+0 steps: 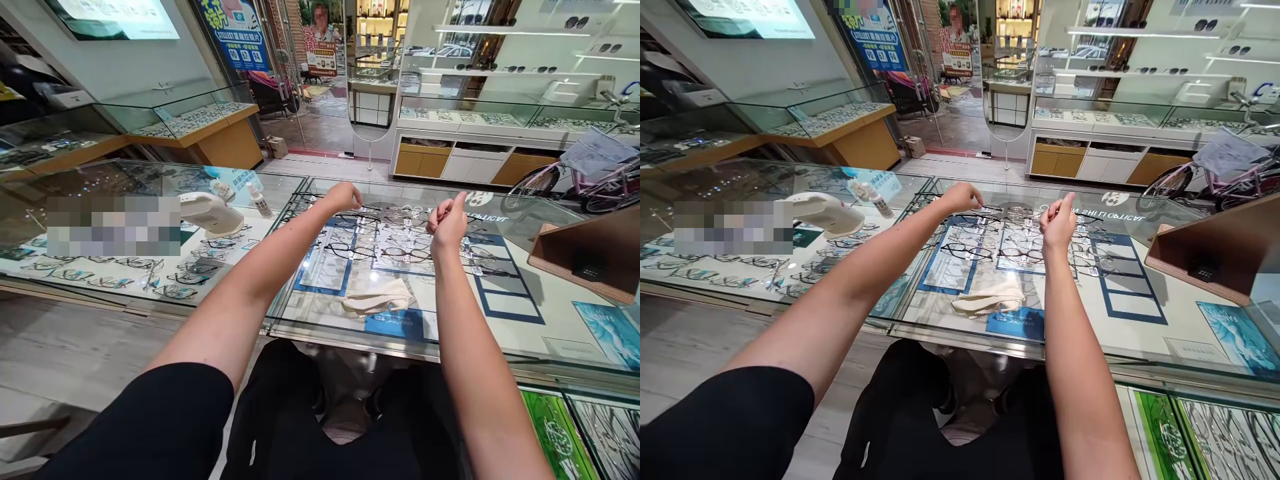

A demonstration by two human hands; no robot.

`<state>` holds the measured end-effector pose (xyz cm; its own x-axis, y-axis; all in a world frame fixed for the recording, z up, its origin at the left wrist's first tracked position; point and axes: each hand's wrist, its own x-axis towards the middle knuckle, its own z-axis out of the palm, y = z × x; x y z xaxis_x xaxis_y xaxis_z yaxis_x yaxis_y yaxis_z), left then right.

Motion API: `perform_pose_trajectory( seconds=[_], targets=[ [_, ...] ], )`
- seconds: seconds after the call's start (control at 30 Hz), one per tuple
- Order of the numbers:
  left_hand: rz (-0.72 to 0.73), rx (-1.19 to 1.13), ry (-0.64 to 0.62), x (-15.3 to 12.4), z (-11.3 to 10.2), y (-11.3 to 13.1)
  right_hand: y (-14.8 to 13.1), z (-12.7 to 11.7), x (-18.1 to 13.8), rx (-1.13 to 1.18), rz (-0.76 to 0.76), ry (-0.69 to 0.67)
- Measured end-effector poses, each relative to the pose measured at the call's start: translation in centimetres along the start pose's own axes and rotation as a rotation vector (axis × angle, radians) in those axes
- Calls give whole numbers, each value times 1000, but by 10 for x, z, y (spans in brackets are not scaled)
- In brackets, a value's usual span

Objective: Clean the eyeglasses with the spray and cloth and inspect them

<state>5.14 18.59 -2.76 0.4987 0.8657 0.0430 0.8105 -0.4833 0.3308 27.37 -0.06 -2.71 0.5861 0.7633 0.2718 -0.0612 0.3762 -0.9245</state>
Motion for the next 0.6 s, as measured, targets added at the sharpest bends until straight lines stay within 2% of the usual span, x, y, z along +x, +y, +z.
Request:
perform_pose_trajectory(
  seconds=[0.2,0.37,0.47,0.6],
  targets=[
    [4,42,-9,-3,2,0,1,0,-1,13,47,-5],
    [27,48,56,-16,-9,8,1,1,-3,50,52,-30],
    [34,58,132,-40,-21,13,2,1,-2,58,46,-30],
    [77,11,222,-88,-38,14,1,1,0,54,64,-65]
  ],
)
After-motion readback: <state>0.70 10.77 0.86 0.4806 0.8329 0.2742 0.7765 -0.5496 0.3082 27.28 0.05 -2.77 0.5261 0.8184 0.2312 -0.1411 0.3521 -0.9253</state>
